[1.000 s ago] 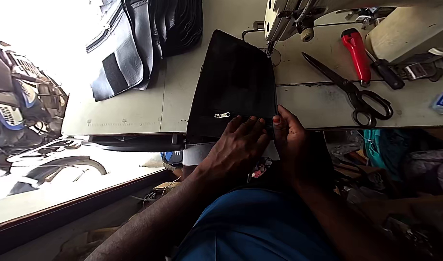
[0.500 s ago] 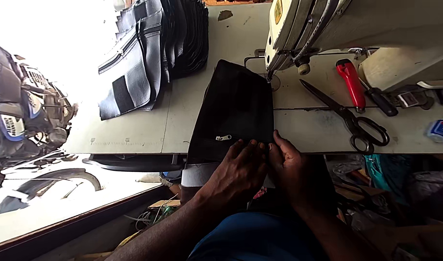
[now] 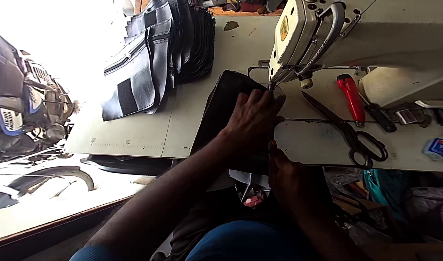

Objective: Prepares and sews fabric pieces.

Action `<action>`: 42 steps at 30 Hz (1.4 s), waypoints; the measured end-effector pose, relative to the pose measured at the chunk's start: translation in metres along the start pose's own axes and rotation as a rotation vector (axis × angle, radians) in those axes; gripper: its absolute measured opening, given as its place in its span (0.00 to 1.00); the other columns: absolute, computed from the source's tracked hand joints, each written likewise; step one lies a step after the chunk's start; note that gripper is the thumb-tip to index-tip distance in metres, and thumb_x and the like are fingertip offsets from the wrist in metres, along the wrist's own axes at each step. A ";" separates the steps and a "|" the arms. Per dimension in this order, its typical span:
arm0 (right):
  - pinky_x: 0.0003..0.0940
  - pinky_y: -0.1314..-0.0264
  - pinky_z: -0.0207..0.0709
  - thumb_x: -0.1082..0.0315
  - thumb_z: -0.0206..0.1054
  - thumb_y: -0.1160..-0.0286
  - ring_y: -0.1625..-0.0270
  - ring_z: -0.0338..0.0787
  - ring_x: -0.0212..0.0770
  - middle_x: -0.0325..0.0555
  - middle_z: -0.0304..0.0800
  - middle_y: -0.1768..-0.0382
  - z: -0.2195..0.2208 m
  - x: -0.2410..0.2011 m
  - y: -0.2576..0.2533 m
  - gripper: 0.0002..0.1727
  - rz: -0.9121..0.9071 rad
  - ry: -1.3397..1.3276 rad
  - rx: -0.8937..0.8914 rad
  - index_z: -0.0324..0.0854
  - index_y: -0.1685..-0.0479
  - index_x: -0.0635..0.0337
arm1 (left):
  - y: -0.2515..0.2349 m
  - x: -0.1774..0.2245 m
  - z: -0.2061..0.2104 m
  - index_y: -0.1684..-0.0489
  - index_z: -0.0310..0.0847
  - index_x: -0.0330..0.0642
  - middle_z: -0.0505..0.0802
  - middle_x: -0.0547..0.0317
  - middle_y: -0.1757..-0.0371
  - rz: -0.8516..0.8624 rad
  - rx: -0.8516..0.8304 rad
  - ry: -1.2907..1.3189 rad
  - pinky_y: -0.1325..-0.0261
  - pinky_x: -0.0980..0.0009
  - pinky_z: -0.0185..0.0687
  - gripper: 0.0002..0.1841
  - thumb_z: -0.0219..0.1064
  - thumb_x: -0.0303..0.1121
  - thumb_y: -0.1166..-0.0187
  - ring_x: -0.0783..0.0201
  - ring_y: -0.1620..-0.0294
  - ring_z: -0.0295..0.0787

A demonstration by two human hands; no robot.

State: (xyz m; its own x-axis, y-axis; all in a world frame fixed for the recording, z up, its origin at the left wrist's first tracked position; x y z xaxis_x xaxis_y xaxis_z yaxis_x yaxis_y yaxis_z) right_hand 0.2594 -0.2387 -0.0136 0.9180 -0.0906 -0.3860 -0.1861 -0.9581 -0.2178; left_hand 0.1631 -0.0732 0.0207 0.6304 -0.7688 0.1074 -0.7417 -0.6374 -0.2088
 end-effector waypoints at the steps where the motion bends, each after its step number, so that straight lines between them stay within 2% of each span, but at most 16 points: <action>1: 0.41 0.86 0.75 0.62 0.55 0.18 0.88 0.80 0.39 0.38 0.80 0.88 -0.001 0.000 0.000 0.24 0.007 0.004 -0.002 0.85 0.28 0.58 | -0.002 0.002 0.010 0.14 0.71 0.59 0.84 0.53 0.27 -0.022 -0.024 -0.065 0.40 0.47 0.71 0.31 0.45 0.61 0.10 0.46 0.31 0.78; 2: 0.41 0.86 0.75 0.61 0.55 0.18 0.88 0.80 0.39 0.37 0.78 0.89 -0.002 0.000 -0.001 0.24 0.018 0.004 -0.003 0.86 0.29 0.57 | -0.001 0.002 0.016 0.14 0.71 0.58 0.82 0.55 0.24 -0.044 -0.048 -0.093 0.39 0.46 0.70 0.33 0.42 0.63 0.10 0.47 0.29 0.77; 5: 0.39 0.86 0.74 0.60 0.54 0.17 0.88 0.80 0.38 0.36 0.78 0.90 -0.001 -0.001 -0.001 0.23 0.026 -0.001 0.015 0.87 0.31 0.56 | 0.002 -0.001 0.023 0.17 0.75 0.60 0.83 0.59 0.24 -0.074 -0.034 -0.074 0.37 0.48 0.69 0.31 0.43 0.61 0.11 0.51 0.28 0.77; 9: 0.38 0.87 0.72 0.60 0.54 0.16 0.88 0.79 0.36 0.36 0.77 0.89 0.000 -0.001 0.000 0.23 0.021 -0.016 0.027 0.88 0.33 0.58 | 0.005 0.000 0.028 0.15 0.72 0.56 0.77 0.62 0.15 -0.083 -0.044 -0.069 0.27 0.49 0.65 0.32 0.39 0.59 0.10 0.53 0.17 0.68; 12: 0.37 0.87 0.71 0.60 0.55 0.17 0.88 0.78 0.36 0.36 0.78 0.89 0.000 -0.002 0.000 0.23 0.022 -0.024 0.037 0.88 0.32 0.58 | 0.004 0.001 0.029 0.13 0.70 0.51 0.74 0.61 0.12 -0.101 -0.062 -0.056 0.21 0.49 0.63 0.34 0.37 0.58 0.09 0.54 0.12 0.64; 16: 0.35 0.88 0.71 0.61 0.55 0.17 0.88 0.77 0.34 0.34 0.77 0.89 -0.001 -0.002 -0.001 0.22 0.025 -0.048 0.033 0.88 0.34 0.60 | 0.004 0.002 0.031 0.12 0.68 0.48 0.72 0.56 0.11 -0.114 -0.047 0.014 0.14 0.52 0.60 0.32 0.40 0.55 0.09 0.53 0.11 0.64; 22: 0.37 0.88 0.70 0.61 0.55 0.18 0.89 0.78 0.36 0.35 0.78 0.89 -0.003 -0.008 -0.003 0.24 0.040 0.023 0.035 0.88 0.32 0.58 | 0.003 0.002 0.033 0.12 0.68 0.46 0.71 0.55 0.10 -0.121 -0.054 0.036 0.12 0.53 0.58 0.33 0.40 0.54 0.09 0.53 0.09 0.63; 28: 0.38 0.90 0.69 0.62 0.56 0.21 0.89 0.78 0.38 0.36 0.80 0.89 -0.004 -0.012 -0.004 0.24 0.057 0.084 0.031 0.88 0.31 0.58 | 0.000 0.005 0.028 0.16 0.70 0.45 0.69 0.53 0.09 -0.117 -0.108 0.019 0.12 0.50 0.58 0.30 0.41 0.51 0.08 0.50 0.08 0.60; 37: 0.37 0.91 0.68 0.63 0.57 0.22 0.90 0.79 0.38 0.36 0.79 0.90 -0.008 -0.017 -0.007 0.23 0.051 0.152 0.018 0.89 0.33 0.58 | 0.001 0.006 0.029 0.12 0.67 0.46 0.67 0.53 0.07 -0.138 -0.130 0.037 0.09 0.49 0.53 0.31 0.40 0.51 0.07 0.51 0.06 0.57; 42: 0.38 0.90 0.68 0.64 0.58 0.22 0.90 0.79 0.38 0.37 0.80 0.89 -0.009 -0.016 -0.008 0.23 0.044 0.168 0.004 0.89 0.33 0.58 | 0.000 0.007 0.028 0.12 0.67 0.45 0.67 0.53 0.07 -0.143 -0.132 0.046 0.09 0.48 0.53 0.31 0.40 0.51 0.07 0.51 0.06 0.57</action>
State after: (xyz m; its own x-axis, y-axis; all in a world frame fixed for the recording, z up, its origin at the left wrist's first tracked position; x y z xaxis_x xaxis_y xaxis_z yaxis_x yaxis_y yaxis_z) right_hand 0.2497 -0.2317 0.0028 0.9546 -0.1765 -0.2399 -0.2282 -0.9511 -0.2080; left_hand 0.1736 -0.0773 -0.0056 0.7227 -0.6696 0.1715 -0.6708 -0.7392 -0.0593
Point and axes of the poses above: each hand's wrist, its own y-axis away from the middle knuckle, its own z-axis out of the palm, x = y × z, the point moved 1 cm from there along -y, towards the middle knuckle
